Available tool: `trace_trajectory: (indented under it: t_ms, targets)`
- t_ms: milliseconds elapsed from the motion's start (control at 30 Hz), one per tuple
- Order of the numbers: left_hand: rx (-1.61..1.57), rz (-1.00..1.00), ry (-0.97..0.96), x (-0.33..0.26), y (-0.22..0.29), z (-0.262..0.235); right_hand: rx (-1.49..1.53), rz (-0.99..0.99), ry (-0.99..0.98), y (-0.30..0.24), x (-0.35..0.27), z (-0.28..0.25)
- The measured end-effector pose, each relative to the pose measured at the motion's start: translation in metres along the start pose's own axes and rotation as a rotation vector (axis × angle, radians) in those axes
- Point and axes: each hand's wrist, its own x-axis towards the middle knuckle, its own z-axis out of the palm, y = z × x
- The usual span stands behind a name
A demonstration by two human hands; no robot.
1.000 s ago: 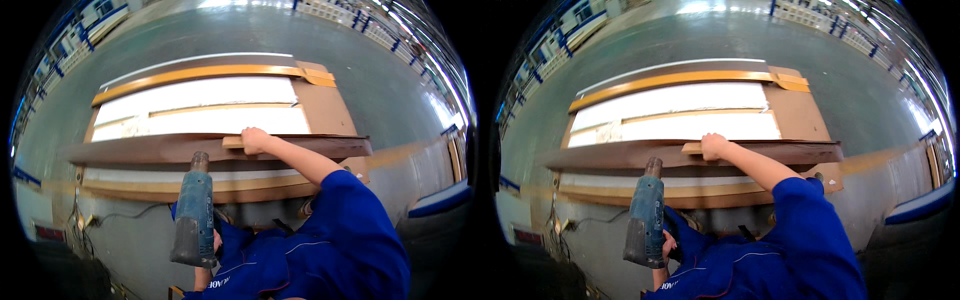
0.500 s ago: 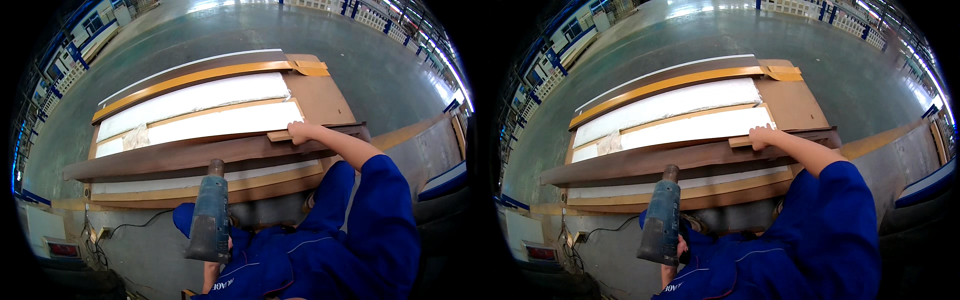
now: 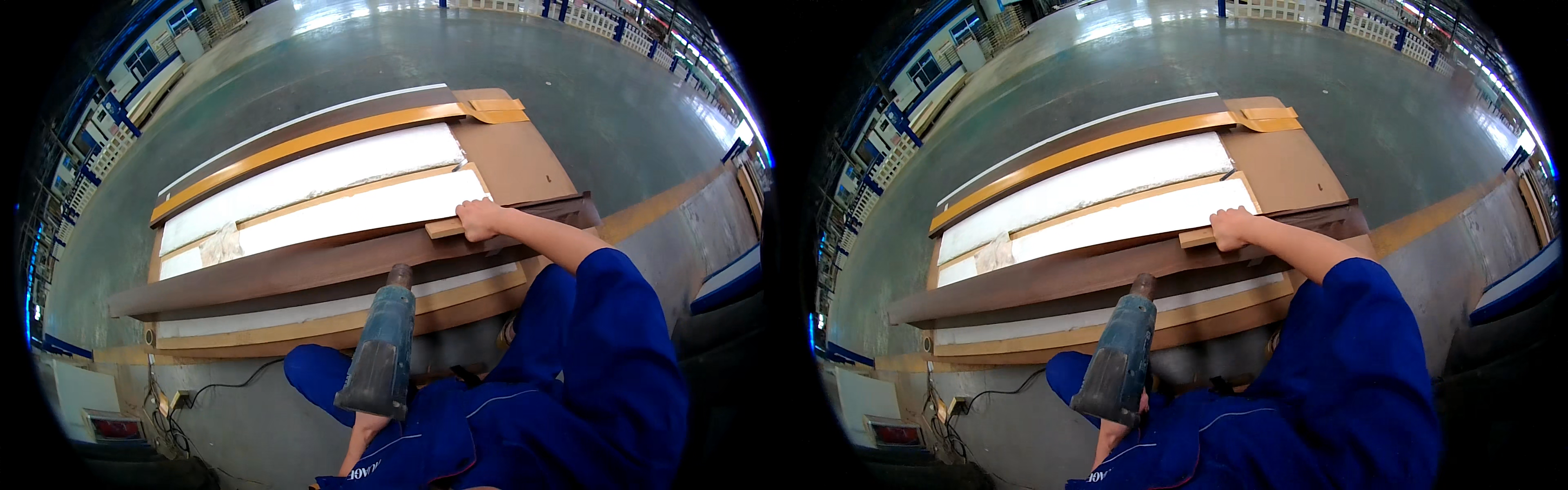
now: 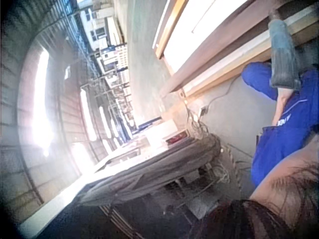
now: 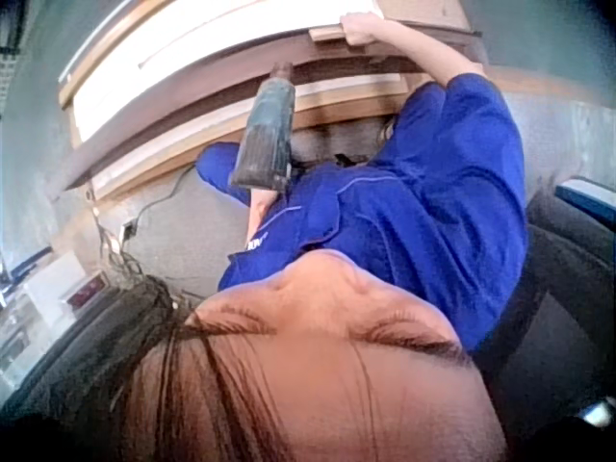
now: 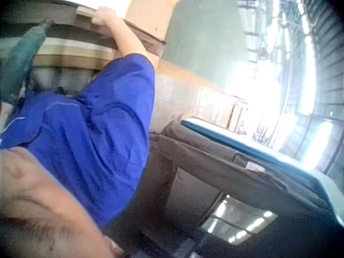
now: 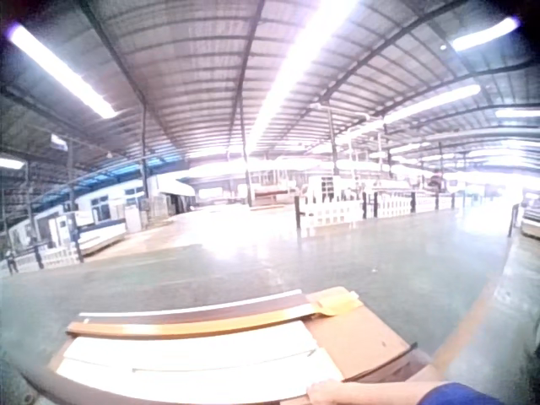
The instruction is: The person assembles a curved wooden furniture component by applying a brown edge banding strip to a white panel. They use a utility knife to trim the strip, a heat gun to soften it, and a nail gun to secure it along the edge. The person also uses a small wooden block to press the strip into place.
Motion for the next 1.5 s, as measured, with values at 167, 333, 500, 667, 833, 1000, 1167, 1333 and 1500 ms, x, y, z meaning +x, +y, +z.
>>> trace_trajectory:
  t_ms: [167,333,500,667,833,1000,1167,1333,1500]
  targets:
    - [0.135,0.085,-0.028,0.01,0.057,0.002,-0.023,0.075,-0.091,0.01,-0.012,0.006]
    - [0.349,0.298,-0.048,0.019,0.085,0.01,-0.09,0.139,-0.062,0.071,-0.045,0.013]
    - [0.386,0.316,-0.158,0.057,0.11,0.032,-0.07,0.146,-0.102,0.121,-0.074,0.022]
    - [0.261,0.356,-0.248,0.094,0.136,0.067,-0.03,0.077,0.0,0.142,-0.088,0.041]
    - [0.124,0.314,-0.188,0.109,0.153,0.09,-0.044,-0.014,0.055,0.14,-0.095,0.038]
    - [0.137,0.317,-0.127,0.113,0.147,0.085,-0.053,-0.08,0.079,0.124,-0.083,0.032]
    - [0.3,0.336,-0.044,0.104,0.138,0.067,-0.037,-0.16,0.08,0.093,-0.058,0.024]
    - [0.361,0.322,-0.005,0.086,0.139,0.043,0.036,-0.212,0.134,0.065,-0.038,0.021]
    - [0.264,0.179,-0.067,0.066,0.129,0.025,0.074,-0.218,0.225,0.054,-0.035,0.028]
